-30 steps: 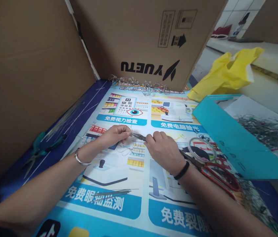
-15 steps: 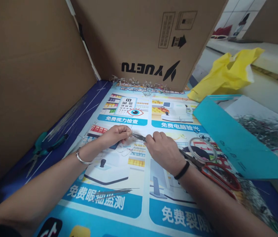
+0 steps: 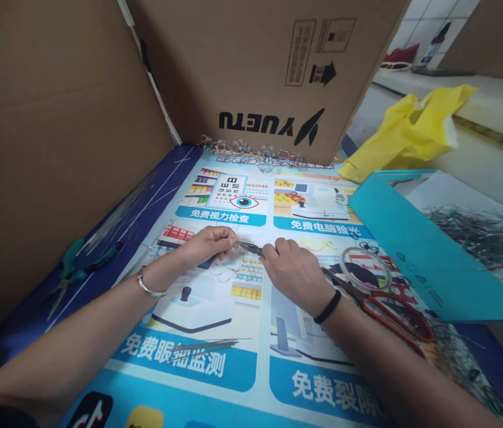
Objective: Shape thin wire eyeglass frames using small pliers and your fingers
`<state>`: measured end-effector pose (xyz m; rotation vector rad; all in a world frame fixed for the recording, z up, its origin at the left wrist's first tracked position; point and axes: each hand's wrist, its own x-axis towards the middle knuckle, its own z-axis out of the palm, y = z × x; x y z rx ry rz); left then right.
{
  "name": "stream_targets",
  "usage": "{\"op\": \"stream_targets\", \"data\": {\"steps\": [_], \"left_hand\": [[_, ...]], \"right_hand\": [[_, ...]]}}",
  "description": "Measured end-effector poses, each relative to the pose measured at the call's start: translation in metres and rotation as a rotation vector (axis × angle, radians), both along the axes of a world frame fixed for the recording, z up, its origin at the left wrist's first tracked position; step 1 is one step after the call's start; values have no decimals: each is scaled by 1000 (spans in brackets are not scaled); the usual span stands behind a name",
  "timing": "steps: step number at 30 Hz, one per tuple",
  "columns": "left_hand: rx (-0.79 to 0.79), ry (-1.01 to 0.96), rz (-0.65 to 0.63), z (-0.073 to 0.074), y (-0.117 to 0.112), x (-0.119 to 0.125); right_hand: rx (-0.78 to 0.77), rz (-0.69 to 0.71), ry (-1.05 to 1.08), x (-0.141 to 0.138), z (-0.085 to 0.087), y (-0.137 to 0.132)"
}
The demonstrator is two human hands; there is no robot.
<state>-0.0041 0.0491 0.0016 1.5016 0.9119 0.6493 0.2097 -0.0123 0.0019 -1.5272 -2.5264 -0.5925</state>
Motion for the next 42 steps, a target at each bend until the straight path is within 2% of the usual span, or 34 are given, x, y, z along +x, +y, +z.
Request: {"op": "stream_targets", "data": {"steps": [7, 12, 16, 22, 28, 31, 37, 42], "left_hand": [[5, 21, 4, 0, 0, 1], [-65, 15, 108, 3, 0, 3], [-101, -51, 162, 4, 3, 1], [-132, -90, 139, 2, 5, -3], [-147, -107, 156, 3, 4, -3], [-135, -102, 155, 3, 4, -3], [-141, -102, 157, 2, 4, -3], [-141, -99, 160, 4, 3, -2]], "right_hand": [[-49, -37, 20, -2, -1, 0], [-110, -75, 85, -1, -1, 2], [-152, -57, 133, 4, -2, 5], [-157, -35, 236, 10, -6, 10], [-167, 57, 403, 13, -13, 12], [-151, 46, 465, 14, -16, 12], [-152, -65, 406, 13, -15, 14], [-194, -72, 389, 12, -12, 14]]}}
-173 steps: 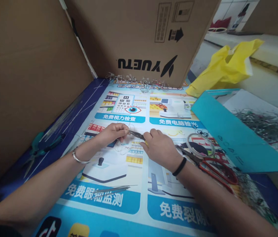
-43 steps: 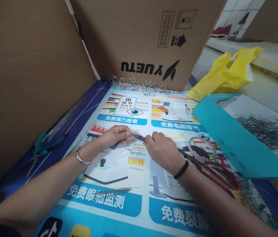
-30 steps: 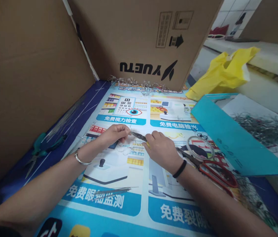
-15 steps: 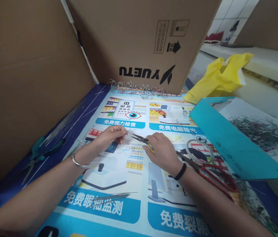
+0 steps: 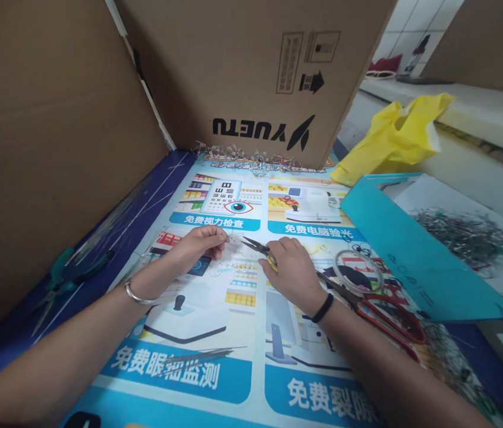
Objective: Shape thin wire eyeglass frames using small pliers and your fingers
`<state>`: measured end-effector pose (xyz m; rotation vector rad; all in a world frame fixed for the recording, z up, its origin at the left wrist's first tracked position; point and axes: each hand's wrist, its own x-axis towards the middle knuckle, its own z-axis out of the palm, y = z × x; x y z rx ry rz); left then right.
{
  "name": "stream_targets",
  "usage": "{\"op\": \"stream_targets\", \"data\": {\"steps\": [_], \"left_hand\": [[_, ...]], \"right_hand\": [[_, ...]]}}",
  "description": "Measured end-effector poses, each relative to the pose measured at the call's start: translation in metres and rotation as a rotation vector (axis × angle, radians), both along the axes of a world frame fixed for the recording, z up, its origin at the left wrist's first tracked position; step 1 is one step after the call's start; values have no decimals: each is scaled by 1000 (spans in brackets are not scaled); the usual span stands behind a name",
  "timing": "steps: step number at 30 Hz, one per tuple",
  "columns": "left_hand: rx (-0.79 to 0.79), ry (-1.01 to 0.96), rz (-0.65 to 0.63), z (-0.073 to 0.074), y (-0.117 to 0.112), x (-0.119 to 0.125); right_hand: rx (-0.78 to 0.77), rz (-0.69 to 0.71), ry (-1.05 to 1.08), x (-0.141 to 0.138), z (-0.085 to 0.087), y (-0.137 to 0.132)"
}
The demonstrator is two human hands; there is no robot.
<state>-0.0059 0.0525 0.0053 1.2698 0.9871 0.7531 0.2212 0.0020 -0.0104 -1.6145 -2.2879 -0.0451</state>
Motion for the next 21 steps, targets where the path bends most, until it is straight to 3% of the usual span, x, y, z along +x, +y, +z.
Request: {"op": "stream_targets", "data": {"steps": [13, 21], "left_hand": [[-3, 3, -23, -2, -1, 2], [10, 171, 54, -1, -3, 5]], "right_hand": [[32, 44, 60, 0, -9, 2], [-31, 22, -33, 4, 1, 3]]}}
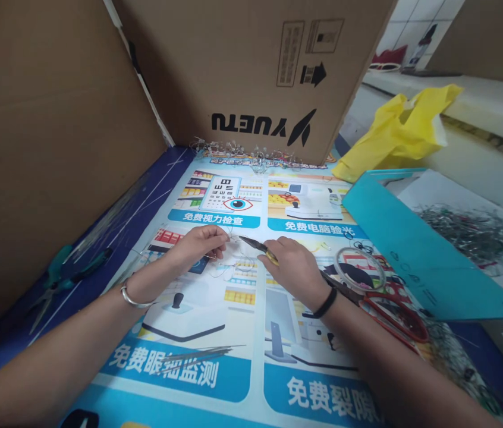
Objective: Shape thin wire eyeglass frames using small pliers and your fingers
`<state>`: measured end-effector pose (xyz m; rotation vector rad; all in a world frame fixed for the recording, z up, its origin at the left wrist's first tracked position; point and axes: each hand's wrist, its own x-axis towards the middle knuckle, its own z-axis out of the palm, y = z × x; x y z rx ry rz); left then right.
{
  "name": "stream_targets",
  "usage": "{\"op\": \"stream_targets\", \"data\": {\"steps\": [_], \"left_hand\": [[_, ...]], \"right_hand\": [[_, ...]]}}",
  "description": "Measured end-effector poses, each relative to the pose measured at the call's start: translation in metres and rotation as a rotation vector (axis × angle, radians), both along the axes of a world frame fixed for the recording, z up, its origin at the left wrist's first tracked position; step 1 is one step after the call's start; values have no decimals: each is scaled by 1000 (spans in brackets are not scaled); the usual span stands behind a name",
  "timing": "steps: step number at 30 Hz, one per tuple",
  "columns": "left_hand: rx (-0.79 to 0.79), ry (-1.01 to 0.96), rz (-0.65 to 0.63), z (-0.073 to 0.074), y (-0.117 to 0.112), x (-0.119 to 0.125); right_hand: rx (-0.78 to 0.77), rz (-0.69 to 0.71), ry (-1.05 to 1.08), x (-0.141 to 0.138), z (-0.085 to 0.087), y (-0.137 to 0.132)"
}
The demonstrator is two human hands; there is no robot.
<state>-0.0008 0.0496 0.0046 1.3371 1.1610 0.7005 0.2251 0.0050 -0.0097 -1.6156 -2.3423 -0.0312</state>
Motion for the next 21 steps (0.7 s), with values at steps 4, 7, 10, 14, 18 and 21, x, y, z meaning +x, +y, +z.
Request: {"op": "stream_targets", "data": {"steps": [4, 7, 10, 14, 18, 21], "left_hand": [[30, 48, 8, 0, 2, -3], [74, 147, 4, -2, 4, -5], [130, 295, -21, 0, 3, -6], [364, 621, -14, 5, -1, -7], [538, 812, -7, 10, -4, -10], [667, 738, -63, 12, -3, -11]], "right_hand": [[-28, 5, -40, 2, 6, 0], [-38, 13, -92, 2, 11, -1], [-17, 14, -146, 1, 17, -3], [-14, 27, -206, -1, 20, -4], [1, 48, -233, -1, 21, -5], [15, 60, -232, -1, 21, -5]]}}
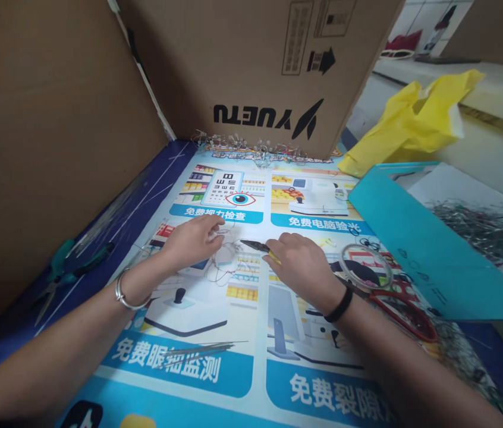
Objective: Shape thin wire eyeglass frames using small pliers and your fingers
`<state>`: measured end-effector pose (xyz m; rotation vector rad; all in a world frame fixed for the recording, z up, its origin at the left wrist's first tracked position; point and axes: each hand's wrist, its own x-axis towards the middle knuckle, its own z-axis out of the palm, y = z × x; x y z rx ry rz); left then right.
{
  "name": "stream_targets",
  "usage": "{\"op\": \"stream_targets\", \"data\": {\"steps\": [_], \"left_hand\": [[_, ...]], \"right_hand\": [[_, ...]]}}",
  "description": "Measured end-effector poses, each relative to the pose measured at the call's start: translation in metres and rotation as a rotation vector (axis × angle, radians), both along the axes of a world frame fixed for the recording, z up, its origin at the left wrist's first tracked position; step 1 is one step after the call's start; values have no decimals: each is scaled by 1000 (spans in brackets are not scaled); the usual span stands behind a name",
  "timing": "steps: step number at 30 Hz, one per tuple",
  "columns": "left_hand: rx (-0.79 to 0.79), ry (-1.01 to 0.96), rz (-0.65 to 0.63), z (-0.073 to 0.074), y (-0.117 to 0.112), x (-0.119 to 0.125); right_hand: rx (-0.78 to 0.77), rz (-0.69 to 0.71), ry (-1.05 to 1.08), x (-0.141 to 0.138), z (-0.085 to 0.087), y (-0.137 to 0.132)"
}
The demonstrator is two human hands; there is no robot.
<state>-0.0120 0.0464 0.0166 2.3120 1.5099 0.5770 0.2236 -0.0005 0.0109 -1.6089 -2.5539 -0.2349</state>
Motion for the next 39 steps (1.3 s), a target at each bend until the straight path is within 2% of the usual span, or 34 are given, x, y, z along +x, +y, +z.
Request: {"op": "stream_targets", "data": {"steps": [2, 4, 9, 16, 21, 26, 31, 39], "left_hand": [[49, -71, -120, 0, 2, 0], [32, -138, -226, -1, 4, 2], [-3, -182, -298, -9, 6, 8], [-14, -216, -213, -20, 6, 9], [-71, -270, -141, -23, 6, 7], [-114, -292, -111, -24, 4, 7], [-173, -335, -76, -23, 1, 8], [-302, -424, -42, -14, 1, 8]], "right_hand": [[-1, 5, -6, 0, 0, 0], [-5, 11, -9, 0, -1, 0], [5, 22, 12, -2, -2, -1], [10, -9, 59, -4, -2, -2], [-145, -81, 81, 5, 13, -1], [-273, -66, -17, 12, 24, -4], [-308, -70, -52, 11, 21, -5], [-363, -85, -22, 2, 19, -5]]}}
